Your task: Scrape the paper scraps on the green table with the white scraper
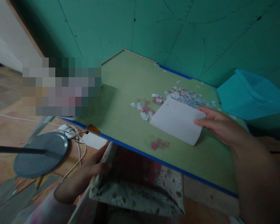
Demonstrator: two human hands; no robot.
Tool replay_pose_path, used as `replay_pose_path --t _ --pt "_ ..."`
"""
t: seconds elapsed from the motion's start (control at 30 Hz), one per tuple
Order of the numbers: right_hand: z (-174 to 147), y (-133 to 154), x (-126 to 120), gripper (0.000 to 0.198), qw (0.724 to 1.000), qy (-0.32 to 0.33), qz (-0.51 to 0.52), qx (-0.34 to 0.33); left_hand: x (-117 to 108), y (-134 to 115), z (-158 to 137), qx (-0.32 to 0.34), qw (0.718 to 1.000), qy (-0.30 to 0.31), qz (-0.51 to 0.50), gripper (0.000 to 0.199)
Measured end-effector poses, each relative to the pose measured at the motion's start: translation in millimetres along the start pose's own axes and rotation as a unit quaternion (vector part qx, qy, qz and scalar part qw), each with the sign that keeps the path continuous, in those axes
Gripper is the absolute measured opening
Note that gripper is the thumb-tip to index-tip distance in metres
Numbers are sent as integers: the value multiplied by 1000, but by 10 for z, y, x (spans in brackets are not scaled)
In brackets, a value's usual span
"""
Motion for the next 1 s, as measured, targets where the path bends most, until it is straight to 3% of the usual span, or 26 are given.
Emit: replay_pose_path --t 0.17,0.27,0.43,0.57,0.77,1.0 --pt "-91 -12 204 31 993 102 -30 55 8 31 18 -4 1000 7 -14 66" --pt "-136 -13 296 26 988 138 -50 51 9 78 57 -1 1000 20 -21 62" --pt "-158 1 358 22 985 159 -52 32 -65 207 192 39 999 -14 10 54" --pt "-176 4 409 20 981 185 -37 34 -106 268 242 31 999 -43 8 49" --pt "-152 13 436 17 981 189 -33 14 73 63 112 25 999 14 -20 56" --pt "-159 39 453 16 980 198 -28 -8 166 14 25 26 999 -9 -16 66"
Point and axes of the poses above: each hand's wrist, its own z-axis towards the middle knuckle, its own x-axis out of the palm, y = z × x, the point moved 4 cm from there along z, towards the middle knuckle, and after that the axes turned 7 degrees about z, right-handed, at the moved point
